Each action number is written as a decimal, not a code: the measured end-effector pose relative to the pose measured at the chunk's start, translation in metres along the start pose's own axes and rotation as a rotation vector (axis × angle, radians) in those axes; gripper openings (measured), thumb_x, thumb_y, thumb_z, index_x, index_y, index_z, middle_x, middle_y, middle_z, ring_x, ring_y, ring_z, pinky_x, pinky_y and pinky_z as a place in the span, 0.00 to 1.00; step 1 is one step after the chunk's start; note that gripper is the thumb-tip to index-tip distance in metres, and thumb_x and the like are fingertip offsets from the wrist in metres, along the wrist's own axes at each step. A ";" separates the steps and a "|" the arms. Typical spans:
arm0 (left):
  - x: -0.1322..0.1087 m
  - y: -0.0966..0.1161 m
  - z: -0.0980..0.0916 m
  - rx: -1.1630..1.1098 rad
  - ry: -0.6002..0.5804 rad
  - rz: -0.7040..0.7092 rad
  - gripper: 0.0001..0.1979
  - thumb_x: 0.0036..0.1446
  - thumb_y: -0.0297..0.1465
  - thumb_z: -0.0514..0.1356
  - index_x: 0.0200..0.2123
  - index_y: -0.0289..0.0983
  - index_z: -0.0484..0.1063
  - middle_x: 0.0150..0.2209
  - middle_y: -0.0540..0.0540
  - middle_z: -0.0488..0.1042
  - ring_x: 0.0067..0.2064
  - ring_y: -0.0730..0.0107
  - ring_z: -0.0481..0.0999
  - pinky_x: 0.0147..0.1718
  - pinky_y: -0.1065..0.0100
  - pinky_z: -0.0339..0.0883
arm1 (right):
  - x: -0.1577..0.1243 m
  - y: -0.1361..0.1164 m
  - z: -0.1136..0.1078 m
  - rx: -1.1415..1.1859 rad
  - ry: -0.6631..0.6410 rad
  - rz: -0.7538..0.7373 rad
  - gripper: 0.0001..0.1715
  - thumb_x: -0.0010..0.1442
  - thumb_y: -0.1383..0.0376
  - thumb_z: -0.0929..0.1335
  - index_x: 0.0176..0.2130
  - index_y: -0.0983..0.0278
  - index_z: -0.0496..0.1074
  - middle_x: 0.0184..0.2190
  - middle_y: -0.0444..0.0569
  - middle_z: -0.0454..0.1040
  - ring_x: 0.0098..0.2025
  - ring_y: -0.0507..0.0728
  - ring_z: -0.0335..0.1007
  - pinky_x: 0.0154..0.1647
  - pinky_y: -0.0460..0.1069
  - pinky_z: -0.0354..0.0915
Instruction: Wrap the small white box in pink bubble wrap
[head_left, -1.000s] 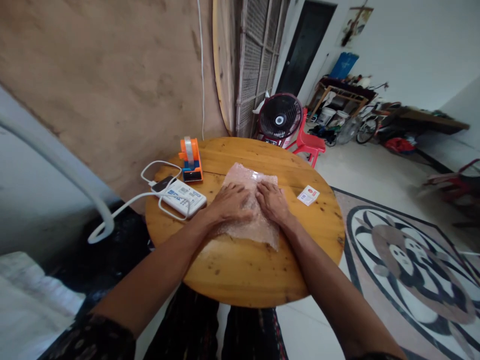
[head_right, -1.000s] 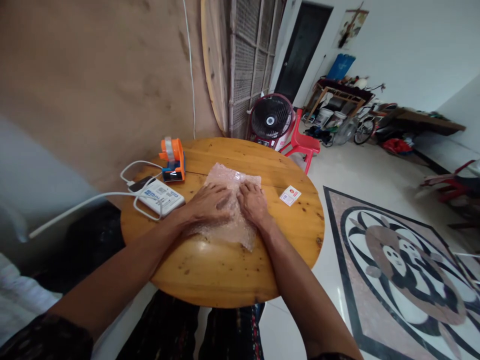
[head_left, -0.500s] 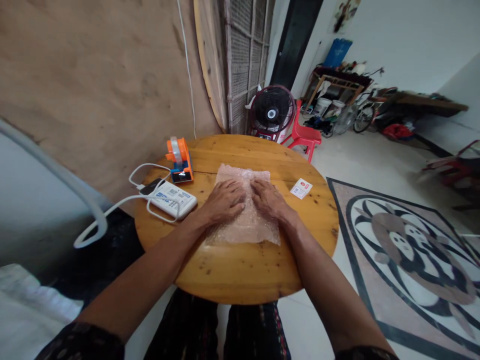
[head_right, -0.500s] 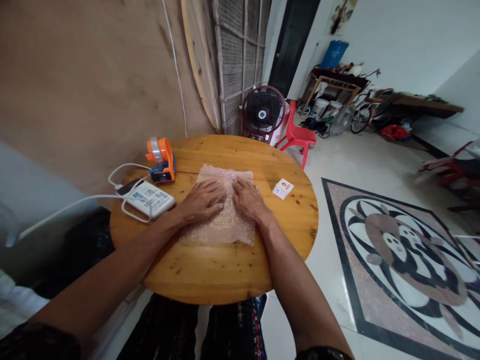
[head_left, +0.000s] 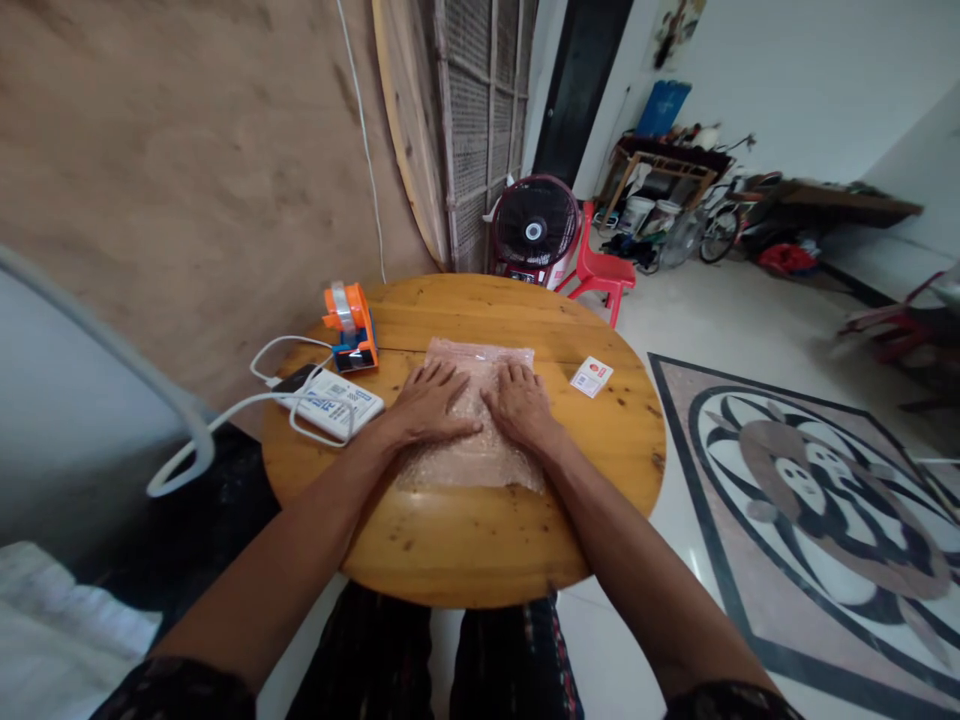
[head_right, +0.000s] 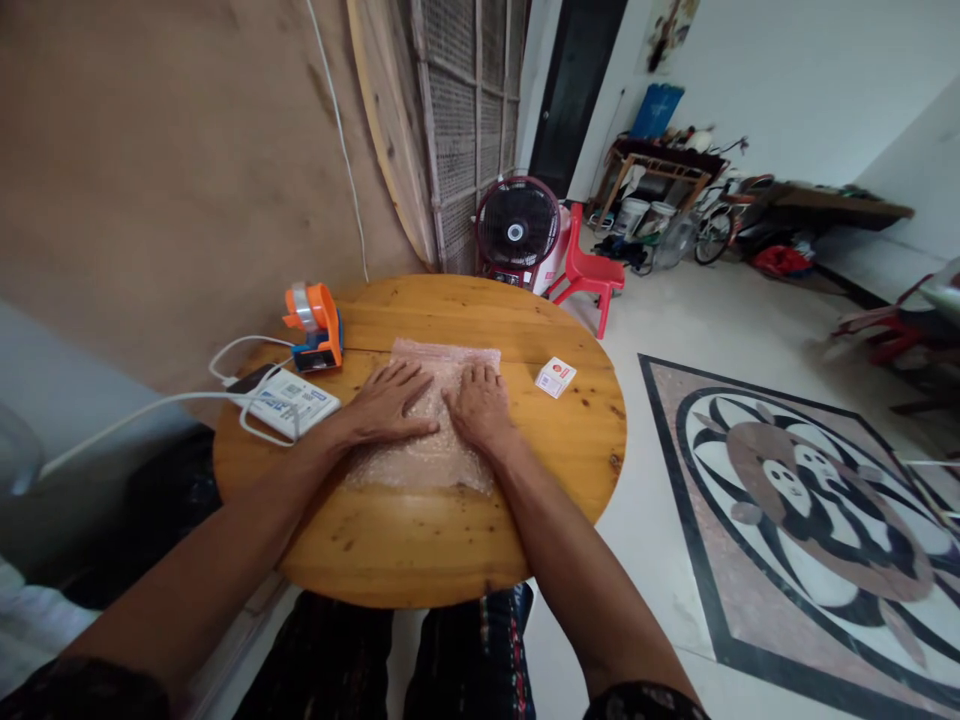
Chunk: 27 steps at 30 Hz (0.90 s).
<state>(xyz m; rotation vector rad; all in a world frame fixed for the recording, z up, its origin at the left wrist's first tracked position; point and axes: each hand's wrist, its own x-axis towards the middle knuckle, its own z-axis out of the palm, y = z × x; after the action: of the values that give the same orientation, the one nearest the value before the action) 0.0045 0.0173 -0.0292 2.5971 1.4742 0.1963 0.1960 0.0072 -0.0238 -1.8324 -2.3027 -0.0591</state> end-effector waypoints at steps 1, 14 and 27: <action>0.000 0.000 0.000 -0.002 0.009 0.000 0.44 0.53 0.60 0.52 0.66 0.40 0.56 0.69 0.36 0.51 0.69 0.42 0.47 0.65 0.45 0.42 | 0.000 -0.001 -0.001 -0.011 0.009 0.007 0.32 0.68 0.53 0.58 0.58 0.74 0.64 0.63 0.67 0.61 0.63 0.69 0.56 0.61 0.61 0.53; -0.001 -0.005 -0.004 0.019 0.057 0.043 0.27 0.64 0.43 0.47 0.62 0.39 0.62 0.67 0.39 0.57 0.69 0.49 0.52 0.64 0.48 0.46 | 0.005 0.008 -0.010 -0.111 0.037 0.040 0.21 0.67 0.65 0.56 0.47 0.71 0.73 0.51 0.66 0.72 0.55 0.68 0.63 0.50 0.60 0.56; 0.000 -0.001 0.004 -0.057 0.198 0.260 0.19 0.64 0.36 0.51 0.55 0.38 0.69 0.60 0.39 0.67 0.64 0.54 0.61 0.63 0.52 0.54 | 0.008 0.014 -0.010 -0.157 0.026 0.068 0.19 0.67 0.65 0.58 0.45 0.69 0.73 0.48 0.63 0.74 0.52 0.65 0.64 0.47 0.57 0.54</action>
<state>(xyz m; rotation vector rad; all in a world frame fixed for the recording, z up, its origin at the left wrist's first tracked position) 0.0040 0.0177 -0.0332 2.7826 1.1572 0.5309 0.2087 0.0161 -0.0142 -1.9704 -2.2738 -0.2587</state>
